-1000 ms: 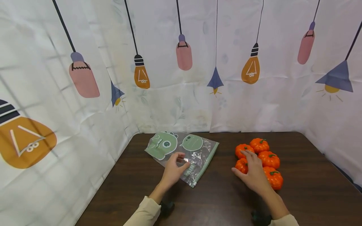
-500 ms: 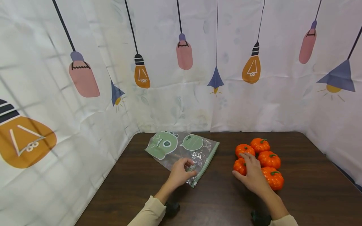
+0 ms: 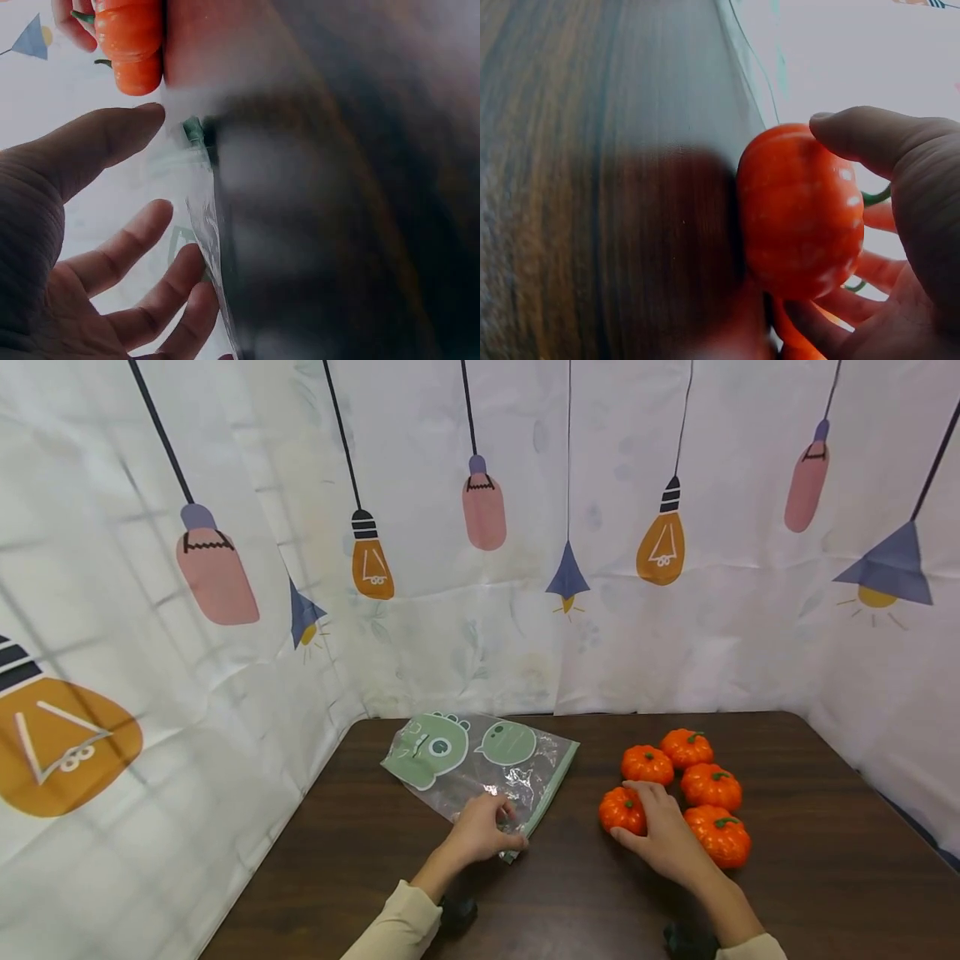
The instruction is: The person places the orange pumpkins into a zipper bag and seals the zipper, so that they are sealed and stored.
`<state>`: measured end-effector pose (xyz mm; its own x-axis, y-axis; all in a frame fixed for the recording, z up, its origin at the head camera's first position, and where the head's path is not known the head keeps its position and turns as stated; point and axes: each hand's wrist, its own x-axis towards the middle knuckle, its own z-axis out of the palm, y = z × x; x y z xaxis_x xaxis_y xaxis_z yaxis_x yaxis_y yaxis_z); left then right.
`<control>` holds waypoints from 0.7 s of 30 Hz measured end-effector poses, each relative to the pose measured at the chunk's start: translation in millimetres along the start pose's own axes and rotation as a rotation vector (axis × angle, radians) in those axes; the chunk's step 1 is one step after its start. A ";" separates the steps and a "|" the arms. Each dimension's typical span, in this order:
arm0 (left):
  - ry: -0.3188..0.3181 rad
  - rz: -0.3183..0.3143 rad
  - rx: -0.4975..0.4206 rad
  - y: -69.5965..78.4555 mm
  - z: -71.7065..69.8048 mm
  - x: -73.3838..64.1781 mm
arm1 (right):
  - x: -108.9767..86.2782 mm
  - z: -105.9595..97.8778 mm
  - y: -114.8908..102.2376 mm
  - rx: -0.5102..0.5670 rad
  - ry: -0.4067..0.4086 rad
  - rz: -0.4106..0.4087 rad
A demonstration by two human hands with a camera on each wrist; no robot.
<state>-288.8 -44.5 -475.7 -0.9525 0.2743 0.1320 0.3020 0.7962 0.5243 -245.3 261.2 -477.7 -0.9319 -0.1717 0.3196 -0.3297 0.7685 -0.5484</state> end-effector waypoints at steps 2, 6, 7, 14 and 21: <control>-0.010 -0.001 0.016 1.7 0.3 -0.9 | -0.4 0.9 0.0 0.006 -0.007 -0.005; -0.010 -0.007 0.047 5.1 1.4 -1.4 | -1.0 1.8 0.4 0.014 -0.011 -0.005; -0.009 -0.009 0.055 5.7 1.9 -1.3 | -1.0 1.9 0.4 0.016 -0.013 -0.006; -0.007 -0.003 0.070 6.6 2.3 -0.9 | -1.0 2.2 0.5 0.019 -0.017 -0.019; 0.005 0.027 -0.009 -0.9 -1.4 0.4 | -1.6 1.7 1.6 0.037 -0.047 -0.006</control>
<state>-289.5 -45.8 -474.9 -0.9442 0.2929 0.1507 0.3274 0.7836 0.5280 -244.6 261.7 -480.4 -0.9358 -0.2053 0.2866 -0.3395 0.7442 -0.5753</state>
